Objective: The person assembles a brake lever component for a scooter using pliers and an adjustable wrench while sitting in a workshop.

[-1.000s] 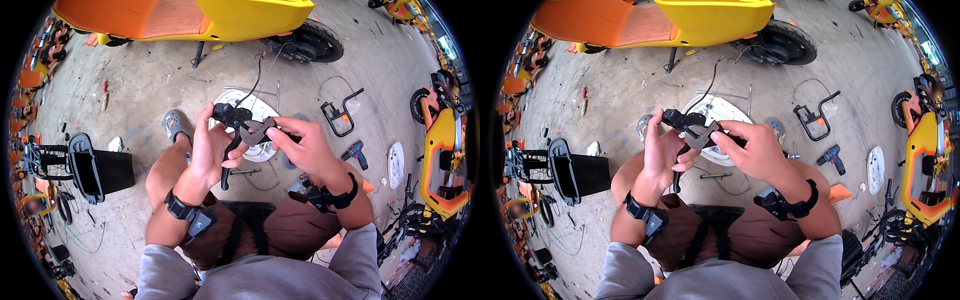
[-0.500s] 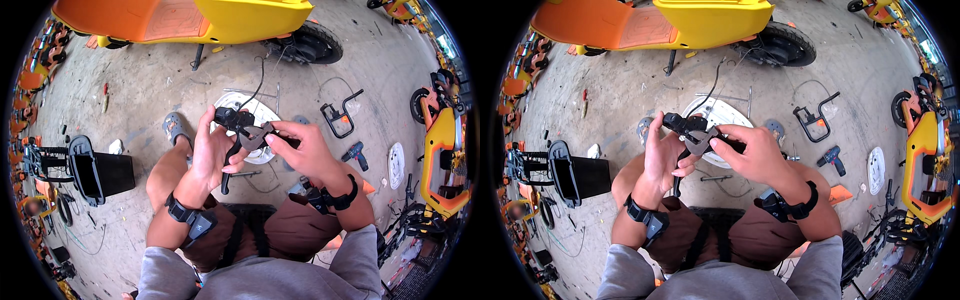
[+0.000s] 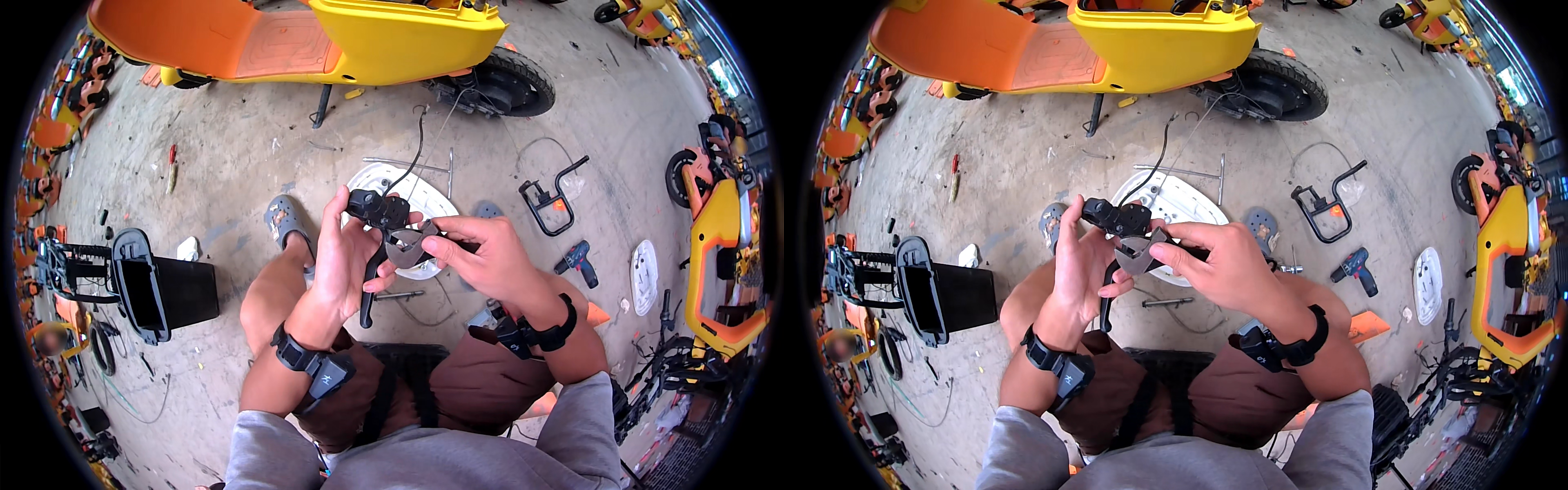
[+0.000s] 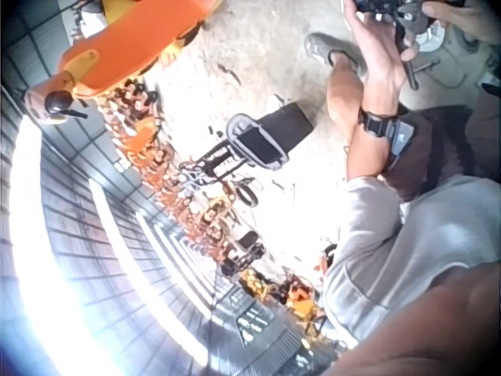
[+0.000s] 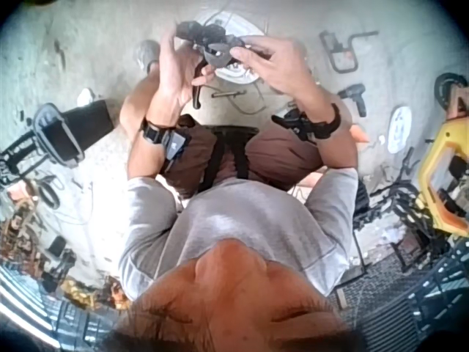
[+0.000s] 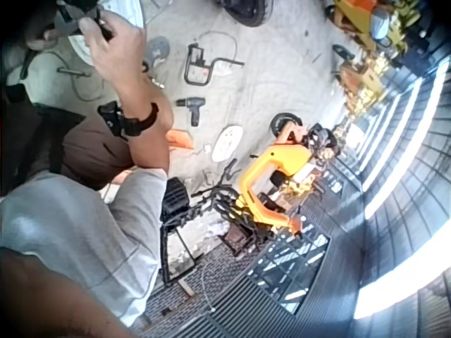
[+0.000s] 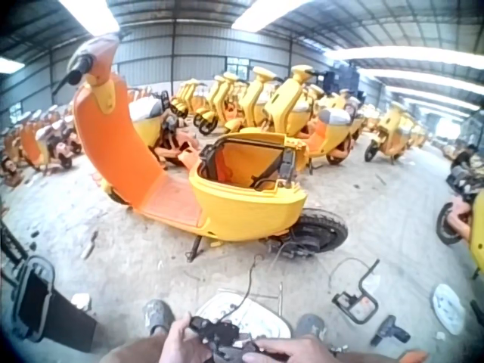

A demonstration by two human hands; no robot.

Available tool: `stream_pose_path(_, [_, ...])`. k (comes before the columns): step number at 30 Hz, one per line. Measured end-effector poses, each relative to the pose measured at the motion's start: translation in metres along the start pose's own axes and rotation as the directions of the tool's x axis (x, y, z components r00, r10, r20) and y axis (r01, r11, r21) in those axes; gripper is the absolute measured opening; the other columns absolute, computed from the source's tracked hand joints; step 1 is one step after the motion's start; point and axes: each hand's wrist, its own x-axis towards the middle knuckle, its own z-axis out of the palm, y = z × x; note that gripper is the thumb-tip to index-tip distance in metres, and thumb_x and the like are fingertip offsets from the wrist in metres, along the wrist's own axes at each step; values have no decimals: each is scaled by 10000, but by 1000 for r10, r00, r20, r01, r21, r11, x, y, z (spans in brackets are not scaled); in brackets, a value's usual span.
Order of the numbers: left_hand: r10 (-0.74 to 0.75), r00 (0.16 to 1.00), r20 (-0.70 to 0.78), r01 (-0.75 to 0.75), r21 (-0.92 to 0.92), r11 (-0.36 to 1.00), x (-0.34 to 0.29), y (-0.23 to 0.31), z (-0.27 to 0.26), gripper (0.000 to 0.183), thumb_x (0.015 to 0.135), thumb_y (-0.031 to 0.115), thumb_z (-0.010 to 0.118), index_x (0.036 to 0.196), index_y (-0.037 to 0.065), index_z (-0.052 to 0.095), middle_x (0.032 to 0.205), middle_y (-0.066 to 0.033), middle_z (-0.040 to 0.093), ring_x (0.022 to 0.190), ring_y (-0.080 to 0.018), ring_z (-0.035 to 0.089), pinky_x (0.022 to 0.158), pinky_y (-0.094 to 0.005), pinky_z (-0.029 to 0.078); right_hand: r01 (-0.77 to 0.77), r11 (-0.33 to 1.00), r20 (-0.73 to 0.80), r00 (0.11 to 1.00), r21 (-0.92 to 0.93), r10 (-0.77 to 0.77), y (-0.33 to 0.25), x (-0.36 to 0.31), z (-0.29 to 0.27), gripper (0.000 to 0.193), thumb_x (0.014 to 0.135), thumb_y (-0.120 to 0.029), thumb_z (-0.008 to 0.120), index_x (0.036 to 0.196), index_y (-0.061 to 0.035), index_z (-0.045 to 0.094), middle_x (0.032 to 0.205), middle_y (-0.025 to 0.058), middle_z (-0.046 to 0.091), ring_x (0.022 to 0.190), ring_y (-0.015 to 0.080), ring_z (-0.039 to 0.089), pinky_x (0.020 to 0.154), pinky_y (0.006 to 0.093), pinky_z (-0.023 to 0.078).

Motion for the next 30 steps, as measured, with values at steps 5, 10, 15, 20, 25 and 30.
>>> stream_pose_path(5, [9, 999, 47, -8, -10, 1000, 2, -2, -6, 738, 906, 714, 369, 1285, 99, 520, 1083, -99, 652, 505, -126, 430, 373, -216, 292, 19, 993, 16, 1000, -118, -18, 1, -2, -2, 308, 905, -235, 707, 1140, -35, 707, 646, 66, 657, 533, 64, 505, 509, 258, 421])
stream_pose_path(10, [39, 999, -9, -39, -13, 999, 1, -1, -1, 771, 900, 726, 356, 1349, 111, 484, 1117, -107, 640, 496, -105, 416, 356, -199, 268, -34, 999, 37, 999, -39, 35, 0, -2, -1, 300, 912, -217, 696, 1125, -6, 703, 654, 54, 664, 557, 61, 537, 536, 244, 440])
stream_pose_path(15, [32, 999, 37, -31, -23, 999, 1, 1, -5, 788, 902, 724, 343, 1378, 107, 458, 1128, -118, 643, 490, -99, 417, 345, -190, 256, -5, 1000, 11, 1000, -18, 5, 2, -2, 2, 322, 911, -230, 708, 1123, 12, 697, 687, 72, 673, 607, 59, 574, 571, 234, 462])
stream_pose_path(20, [27, 997, 68, -24, -39, 999, 0, 2, -7, 721, 909, 700, 361, 1321, 128, 514, 1070, -98, 661, 502, -117, 421, 371, -219, 268, -103, 993, 49, 994, 55, 100, -9, -2, 1, 322, 905, -183, 719, 1144, 30, 681, 788, 94, 712, 686, 59, 589, 611, 240, 477])
stream_pose_path(25, [42, 994, 97, -38, -44, 998, 2, 1, -7, 725, 918, 690, 359, 1332, 111, 498, 1063, -107, 657, 481, -119, 419, 366, -221, 283, -99, 994, 13, 995, 42, 98, -8, -2, 2, 318, 912, -153, 710, 1150, 54, 668, 849, 102, 728, 732, 76, 616, 646, 250, 496])
stream_pose_path(30, [35, 993, 111, -28, -70, 997, 1, 1, -6, 724, 926, 674, 354, 1324, 86, 495, 1064, -125, 650, 463, -124, 416, 349, -227, 282, -199, 979, 53, 979, 49, 197, -16, 0, -2, 323, 914, -134, 701, 1154, 75, 653, 902, 129, 741, 804, 99, 666, 703, 253, 522])
